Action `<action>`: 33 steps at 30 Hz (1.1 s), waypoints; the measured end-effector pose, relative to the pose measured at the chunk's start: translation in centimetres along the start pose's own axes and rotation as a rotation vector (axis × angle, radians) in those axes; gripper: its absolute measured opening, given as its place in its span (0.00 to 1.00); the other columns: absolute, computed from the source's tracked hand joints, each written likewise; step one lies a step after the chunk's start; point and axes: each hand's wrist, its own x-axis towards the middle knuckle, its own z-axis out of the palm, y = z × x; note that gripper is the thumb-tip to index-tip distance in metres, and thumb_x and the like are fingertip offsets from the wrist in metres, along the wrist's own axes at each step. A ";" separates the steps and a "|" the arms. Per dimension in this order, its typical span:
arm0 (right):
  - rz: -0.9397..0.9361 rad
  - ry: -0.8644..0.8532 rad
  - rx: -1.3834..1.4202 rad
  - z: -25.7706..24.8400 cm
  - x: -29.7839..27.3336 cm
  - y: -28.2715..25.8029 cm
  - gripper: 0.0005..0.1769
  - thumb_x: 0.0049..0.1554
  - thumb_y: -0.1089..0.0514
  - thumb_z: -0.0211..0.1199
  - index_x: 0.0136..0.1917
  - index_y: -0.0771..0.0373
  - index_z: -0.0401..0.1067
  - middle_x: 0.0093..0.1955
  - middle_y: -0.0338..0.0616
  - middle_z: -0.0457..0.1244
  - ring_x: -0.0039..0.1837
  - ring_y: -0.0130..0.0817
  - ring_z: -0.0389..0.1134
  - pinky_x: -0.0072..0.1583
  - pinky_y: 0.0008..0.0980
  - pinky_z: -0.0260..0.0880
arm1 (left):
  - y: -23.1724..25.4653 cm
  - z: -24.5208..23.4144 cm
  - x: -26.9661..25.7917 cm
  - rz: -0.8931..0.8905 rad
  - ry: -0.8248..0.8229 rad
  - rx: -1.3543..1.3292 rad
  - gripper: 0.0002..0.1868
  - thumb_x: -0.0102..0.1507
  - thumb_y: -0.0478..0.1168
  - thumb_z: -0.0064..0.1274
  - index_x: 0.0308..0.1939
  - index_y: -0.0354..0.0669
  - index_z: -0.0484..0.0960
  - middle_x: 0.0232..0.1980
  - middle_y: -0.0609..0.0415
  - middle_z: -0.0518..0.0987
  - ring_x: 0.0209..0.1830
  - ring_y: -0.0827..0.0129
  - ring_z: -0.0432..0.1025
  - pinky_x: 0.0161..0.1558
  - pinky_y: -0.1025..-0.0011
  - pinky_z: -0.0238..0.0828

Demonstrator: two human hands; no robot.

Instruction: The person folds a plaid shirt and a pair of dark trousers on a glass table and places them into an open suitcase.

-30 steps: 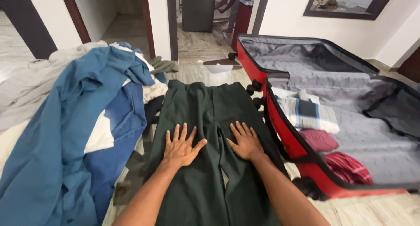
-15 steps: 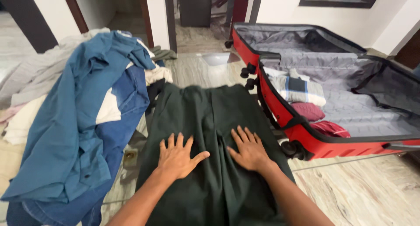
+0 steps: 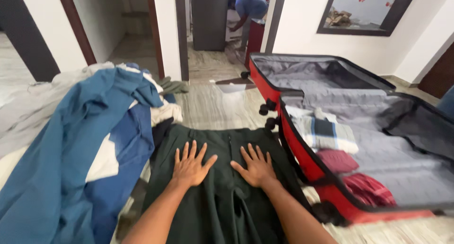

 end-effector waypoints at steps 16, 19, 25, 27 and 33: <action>-0.018 -0.009 0.006 0.1 10.1 3.6 0.50 0.55 0.20 0.46 0.81 0.47 0.50 0.86 0.40 0.38 0.85 0.42 0.36 0.80 0.49 0.34 | -3.0 -0.3 10.5 0.073 0.126 0.056 0.49 0.62 0.77 0.36 0.80 0.58 0.52 0.83 0.49 0.47 0.84 0.55 0.36 0.78 0.49 0.24; -0.015 -0.001 -0.011 0.2 8.9 3.3 0.51 0.55 0.20 0.46 0.82 0.47 0.49 0.86 0.39 0.38 0.85 0.41 0.36 0.80 0.49 0.34 | -2.7 0.0 9.5 0.060 0.114 0.054 0.49 0.62 0.76 0.35 0.80 0.58 0.50 0.83 0.49 0.45 0.84 0.55 0.34 0.78 0.48 0.23; -0.031 -0.027 -0.022 0.0 4.6 3.0 0.51 0.56 0.19 0.46 0.82 0.47 0.48 0.87 0.40 0.37 0.86 0.42 0.35 0.80 0.50 0.32 | -2.5 0.5 4.6 0.053 0.111 0.062 0.49 0.63 0.76 0.34 0.81 0.57 0.49 0.84 0.48 0.44 0.84 0.55 0.33 0.78 0.48 0.23; -0.023 -0.040 -0.023 -0.1 2.7 2.7 0.52 0.55 0.19 0.45 0.83 0.47 0.47 0.87 0.39 0.37 0.86 0.41 0.34 0.80 0.50 0.32 | -2.2 0.6 2.7 0.049 0.103 0.065 0.49 0.63 0.76 0.34 0.81 0.57 0.48 0.84 0.48 0.44 0.84 0.54 0.33 0.78 0.48 0.22; -0.016 -0.052 -0.002 -0.3 -2.1 2.1 0.52 0.54 0.19 0.49 0.81 0.49 0.50 0.85 0.41 0.38 0.85 0.42 0.35 0.79 0.50 0.32 | -1.3 0.3 -2.5 0.025 0.055 0.056 0.48 0.64 0.75 0.35 0.80 0.56 0.48 0.84 0.49 0.43 0.84 0.54 0.32 0.78 0.47 0.22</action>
